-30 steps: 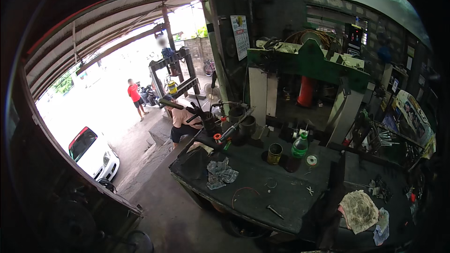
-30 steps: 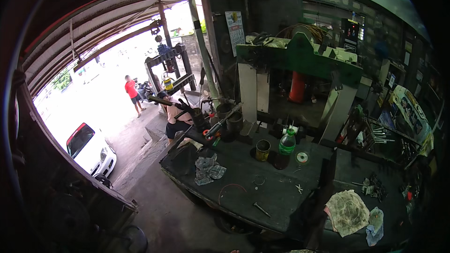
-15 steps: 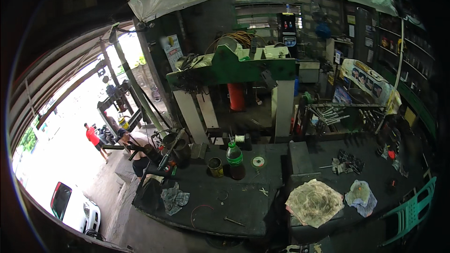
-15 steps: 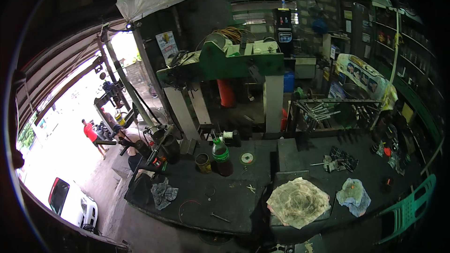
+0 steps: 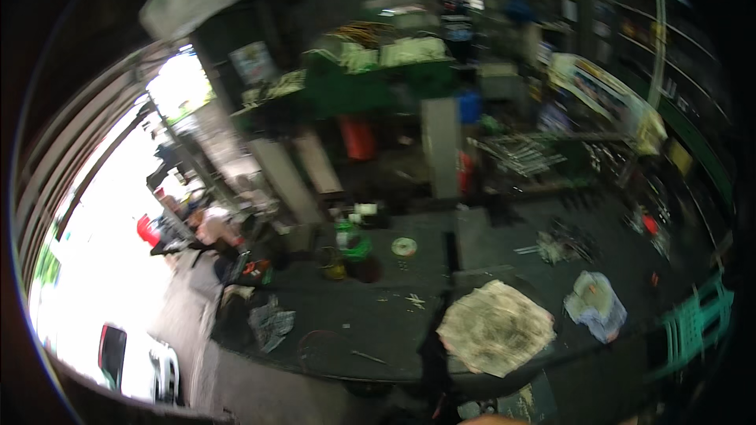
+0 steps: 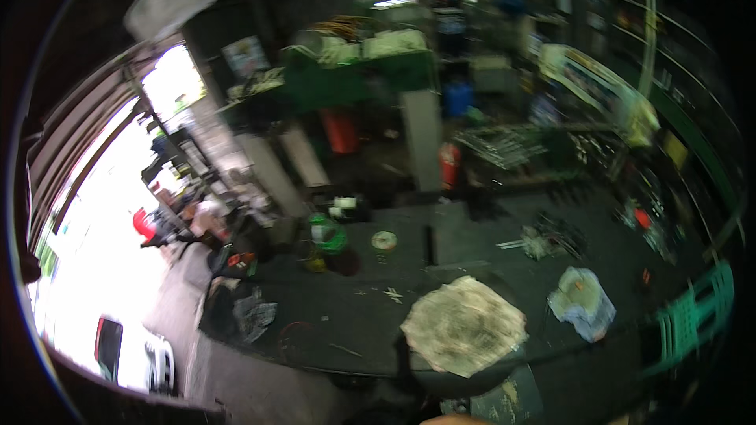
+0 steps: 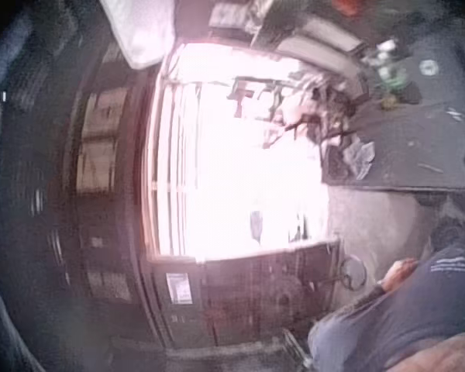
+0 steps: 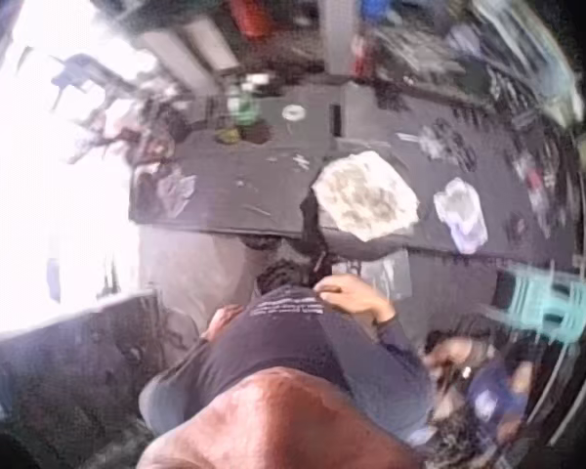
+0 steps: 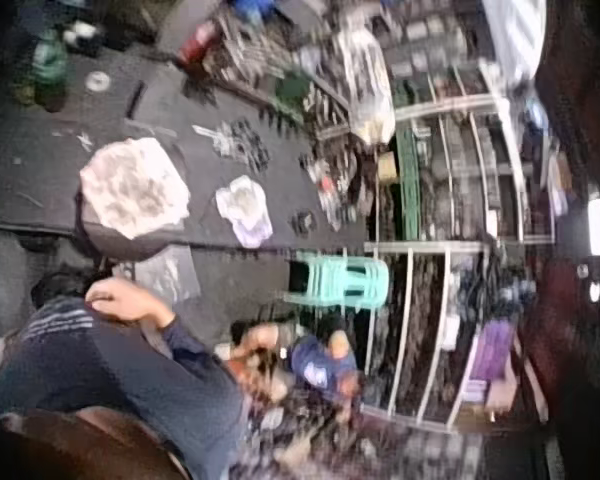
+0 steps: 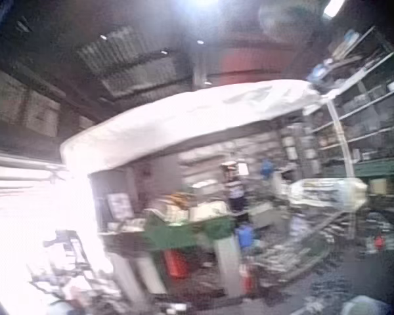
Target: The person handles a small metal rod and a cylindrical component, repeatedly inserting and removing the rod from the cylinder. They also open a plastic container of small hardware parts and pick out a few items.
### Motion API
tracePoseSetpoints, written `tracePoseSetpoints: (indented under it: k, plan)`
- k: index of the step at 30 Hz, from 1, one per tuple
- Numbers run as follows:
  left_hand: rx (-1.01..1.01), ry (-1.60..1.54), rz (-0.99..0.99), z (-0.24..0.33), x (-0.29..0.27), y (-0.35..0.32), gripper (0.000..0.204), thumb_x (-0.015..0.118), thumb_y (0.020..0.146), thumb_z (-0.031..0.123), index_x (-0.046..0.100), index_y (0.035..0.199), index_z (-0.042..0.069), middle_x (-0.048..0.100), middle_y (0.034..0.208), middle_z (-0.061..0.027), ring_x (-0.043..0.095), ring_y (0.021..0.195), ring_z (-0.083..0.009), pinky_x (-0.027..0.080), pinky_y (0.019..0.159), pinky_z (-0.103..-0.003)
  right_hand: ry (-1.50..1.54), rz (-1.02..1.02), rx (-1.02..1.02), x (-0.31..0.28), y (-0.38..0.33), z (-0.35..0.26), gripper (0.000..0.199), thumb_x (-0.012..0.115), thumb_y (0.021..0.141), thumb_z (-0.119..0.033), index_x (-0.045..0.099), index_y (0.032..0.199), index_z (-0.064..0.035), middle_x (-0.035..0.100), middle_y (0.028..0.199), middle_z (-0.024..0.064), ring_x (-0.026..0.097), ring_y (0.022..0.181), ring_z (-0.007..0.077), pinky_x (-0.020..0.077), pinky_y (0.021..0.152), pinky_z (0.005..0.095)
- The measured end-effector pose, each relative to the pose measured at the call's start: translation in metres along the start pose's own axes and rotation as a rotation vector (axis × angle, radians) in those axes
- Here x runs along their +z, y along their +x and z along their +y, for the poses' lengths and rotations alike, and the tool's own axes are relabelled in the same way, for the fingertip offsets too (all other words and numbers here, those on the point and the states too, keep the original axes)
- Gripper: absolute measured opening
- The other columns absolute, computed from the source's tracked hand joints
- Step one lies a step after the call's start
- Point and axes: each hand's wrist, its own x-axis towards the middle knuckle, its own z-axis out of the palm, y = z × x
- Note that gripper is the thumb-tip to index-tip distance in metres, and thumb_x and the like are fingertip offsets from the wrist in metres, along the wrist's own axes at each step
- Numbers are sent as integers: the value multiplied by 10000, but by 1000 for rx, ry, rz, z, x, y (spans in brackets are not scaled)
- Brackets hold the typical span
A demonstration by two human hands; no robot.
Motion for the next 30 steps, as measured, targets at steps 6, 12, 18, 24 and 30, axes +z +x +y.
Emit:
tracePoseSetpoints:
  k: [6, 12, 18, 24, 30]
  plan:
    - [-148, -35, -122, 21, -19, 34, 305, 587, 954, 307, 750, 984, 51, 729, 897, -231, 702, 842, -431, 522, 727, -538, 370, 650, -98, -157, -68, 41, 198, 662, 988, -139, 700, 994, 56, 723, 845, 99, 688, 674, 143, 559, 621, 261]
    - [-215, -58, -229, 36, -42, 55, 305, 591, 969, 299, 740, 1000, 35, 721, 896, -245, 697, 839, -435, 517, 723, -536, -426, 1456, 559, -238, -50, 209, 290, 765, 882, -247, 732, 995, 19, 750, 932, 202, 724, 893, 357, 551, 790, 447]
    - [-428, -337, -187, 30, -68, 15, 306, 595, 984, 291, 729, 1016, 18, 714, 895, -259, 691, 836, -439, 512, 719, -533, -572, 1323, 661, -258, 11, 230, 385, 777, 874, -310, 721, 980, 56, 729, 993, 282, 711, 962, 446, 544, 845, 519]
    - [-279, -101, 413, 36, -84, 52, 301, 667, 974, 296, 751, 1031, 12, 717, 944, -264, 693, 839, -395, 525, 715, -469, -493, 1596, 228, -253, -15, 210, 242, 644, 930, -169, 695, 946, 67, 715, 840, 215, 669, 775, 348, 512, 733, 461]
    - [153, -337, 166, 52, -94, 115, 281, 657, 1007, 178, 713, 1191, -27, 772, 1062, -98, 720, 970, -172, 564, 852, -304, -83, 1468, -373, -98, -41, -54, 124, 684, 919, -109, 641, 889, 3, 568, 693, 9, 514, 557, 80, 428, 497, 253]
